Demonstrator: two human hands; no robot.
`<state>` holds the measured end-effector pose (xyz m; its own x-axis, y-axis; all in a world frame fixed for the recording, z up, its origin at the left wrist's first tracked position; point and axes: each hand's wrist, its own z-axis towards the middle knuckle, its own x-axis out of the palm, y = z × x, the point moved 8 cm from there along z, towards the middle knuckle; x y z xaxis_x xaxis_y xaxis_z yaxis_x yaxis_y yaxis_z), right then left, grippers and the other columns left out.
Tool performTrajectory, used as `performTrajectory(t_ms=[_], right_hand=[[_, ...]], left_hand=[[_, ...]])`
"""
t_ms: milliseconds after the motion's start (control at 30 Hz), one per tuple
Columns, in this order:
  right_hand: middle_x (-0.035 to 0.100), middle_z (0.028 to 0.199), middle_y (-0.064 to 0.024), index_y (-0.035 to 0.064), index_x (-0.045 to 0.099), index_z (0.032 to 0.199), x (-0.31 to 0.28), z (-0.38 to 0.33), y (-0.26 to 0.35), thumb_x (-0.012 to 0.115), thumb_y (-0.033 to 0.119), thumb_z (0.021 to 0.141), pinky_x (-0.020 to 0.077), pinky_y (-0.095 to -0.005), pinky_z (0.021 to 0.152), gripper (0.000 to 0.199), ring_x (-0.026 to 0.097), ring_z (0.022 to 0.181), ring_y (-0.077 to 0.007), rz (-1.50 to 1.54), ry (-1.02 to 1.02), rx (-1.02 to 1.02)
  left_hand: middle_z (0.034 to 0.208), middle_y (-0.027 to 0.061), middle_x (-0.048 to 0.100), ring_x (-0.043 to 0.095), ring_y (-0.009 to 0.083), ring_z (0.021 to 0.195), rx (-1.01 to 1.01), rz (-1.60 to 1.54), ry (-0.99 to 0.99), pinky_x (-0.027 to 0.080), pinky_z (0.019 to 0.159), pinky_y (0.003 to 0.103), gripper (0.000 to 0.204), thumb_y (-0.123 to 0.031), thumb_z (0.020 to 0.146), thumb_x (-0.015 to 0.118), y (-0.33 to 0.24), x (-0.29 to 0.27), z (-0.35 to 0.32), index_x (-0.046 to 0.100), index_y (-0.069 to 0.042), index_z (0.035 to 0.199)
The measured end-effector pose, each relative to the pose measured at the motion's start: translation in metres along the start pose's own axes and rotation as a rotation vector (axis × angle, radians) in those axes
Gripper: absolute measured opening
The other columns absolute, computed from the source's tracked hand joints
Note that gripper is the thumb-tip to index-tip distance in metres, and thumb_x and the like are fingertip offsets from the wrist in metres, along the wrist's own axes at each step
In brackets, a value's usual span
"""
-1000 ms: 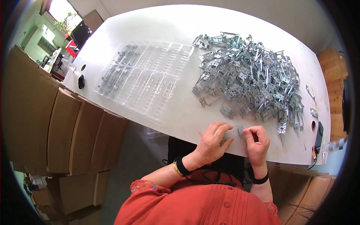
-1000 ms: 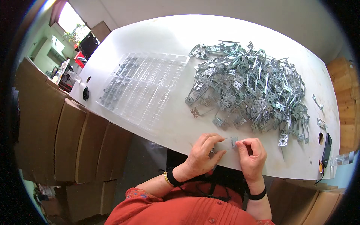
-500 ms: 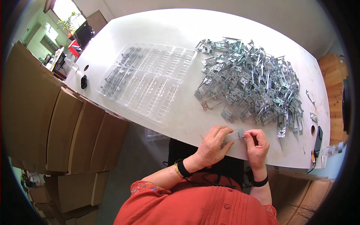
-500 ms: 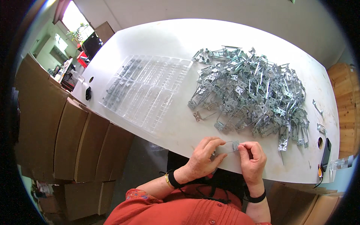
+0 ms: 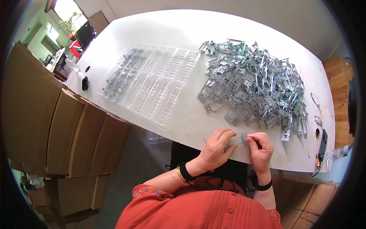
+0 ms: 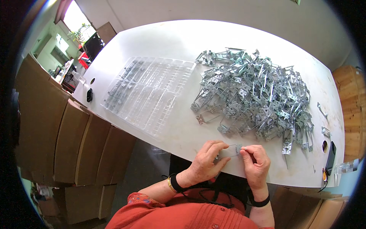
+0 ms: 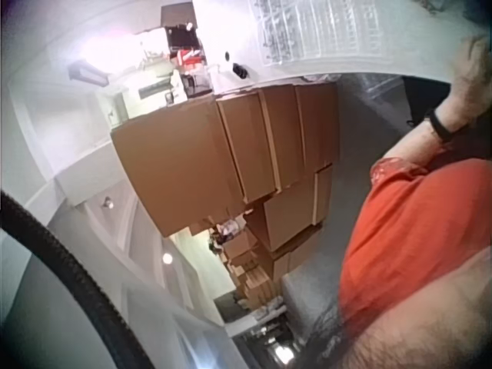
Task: The person repeatedly picks up small metal brackets and thin metal rods from a pile on a white table. They insert the rods into the brackets to assemble them and then place the completed units into a clear plastic organizer tray.
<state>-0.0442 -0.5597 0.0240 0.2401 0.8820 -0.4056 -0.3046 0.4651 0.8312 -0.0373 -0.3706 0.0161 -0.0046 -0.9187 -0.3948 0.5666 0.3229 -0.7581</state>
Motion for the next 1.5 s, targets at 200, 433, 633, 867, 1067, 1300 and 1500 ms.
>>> performTrajectory(t_ms=[200, 433, 633, 867, 1067, 1300, 1500], right_hand=[[0.069, 0.093, 0.0008, 0.0027, 0.071, 0.105, -0.006, -0.007, -0.018, 0.075, 0.001, 0.098, 0.0494, -0.023, 0.073, 0.009, 0.06, 0.081, -0.0068, 0.124, -0.097, 0.176], [0.067, 0.091, 0.0048, 0.0034, 0.069, 0.107, -0.008, -0.012, -0.03, 0.075, 0.003, 0.1, 0.0485, -0.0201, 0.073, 0.01, 0.058, 0.08, -0.0022, 0.309, -0.139, 0.234], [0.069, 0.089, 0.0038, 0.0027, 0.07, 0.106, -0.008, -0.011, -0.022, 0.077, 0.002, 0.099, 0.049, -0.0205, 0.07, 0.01, 0.059, 0.077, -0.0024, 0.195, -0.087, 0.209], [0.07, 0.088, 0.0025, 0.0024, 0.069, 0.103, -0.006, -0.009, -0.018, 0.077, 0.002, 0.098, 0.0502, -0.0212, 0.069, 0.01, 0.061, 0.077, -0.0031, 0.15, -0.082, 0.17], [0.071, 0.086, 0.0005, 0.0024, 0.069, 0.102, -0.006, -0.009, -0.019, 0.079, 0.005, 0.097, 0.0511, -0.0224, 0.069, 0.011, 0.062, 0.076, -0.0046, 0.114, -0.068, 0.172], [0.071, 0.087, -0.0037, 0.002, 0.069, 0.101, -0.004, -0.01, -0.019, 0.08, 0.007, 0.096, 0.0525, -0.025, 0.069, 0.012, 0.065, 0.076, -0.0086, 0.066, -0.035, 0.191], [0.071, 0.086, -0.0048, 0.0017, 0.069, 0.1, -0.001, -0.007, -0.017, 0.08, 0.008, 0.097, 0.0521, -0.0263, 0.068, 0.013, 0.064, 0.074, -0.0097, -0.003, -0.021, 0.119]], left_hand=[[0.119, 0.0187, 0.066, 0.065, 0.0378, 0.108, -0.047, 0.012, 0.021, 0.055, 0.091, 0.043, 0.044, -0.003, 0.085, 0.083, 0.004, 0.006, -0.003, 0.064, -0.001, 0.124], [0.117, 0.018, 0.067, 0.067, 0.0343, 0.104, -0.024, 0.037, 0.01, 0.057, 0.085, 0.04, 0.047, 0.0, 0.081, 0.085, 0.002, 0.003, -0.001, 0.065, -0.002, 0.123], [0.118, 0.0178, 0.068, 0.068, 0.0327, 0.102, -0.005, 0.054, 0.02, 0.057, 0.083, 0.039, 0.046, 0.0, 0.081, 0.086, -0.001, 0.003, 0.001, 0.065, -0.001, 0.122], [0.117, 0.0176, 0.068, 0.067, 0.032, 0.101, 0.001, 0.049, 0.016, 0.057, 0.083, 0.039, 0.046, 0.0, 0.081, 0.085, 0.0, 0.002, 0.002, 0.065, -0.001, 0.122], [0.116, 0.0174, 0.068, 0.067, 0.032, 0.099, 0.009, 0.052, 0.014, 0.057, 0.083, 0.038, 0.046, 0.0, 0.081, 0.085, -0.001, 0.001, 0.003, 0.065, -0.001, 0.122], [0.116, 0.0172, 0.068, 0.067, 0.0323, 0.1, 0.007, 0.045, 0.008, 0.056, 0.083, 0.039, 0.047, 0.0, 0.08, 0.086, -0.001, 0.002, 0.003, 0.065, -0.001, 0.122], [0.115, 0.0174, 0.068, 0.067, 0.033, 0.101, 0.0, 0.054, 0.011, 0.057, 0.085, 0.04, 0.046, 0.0, 0.079, 0.086, -0.001, 0.003, 0.002, 0.066, -0.001, 0.121]])
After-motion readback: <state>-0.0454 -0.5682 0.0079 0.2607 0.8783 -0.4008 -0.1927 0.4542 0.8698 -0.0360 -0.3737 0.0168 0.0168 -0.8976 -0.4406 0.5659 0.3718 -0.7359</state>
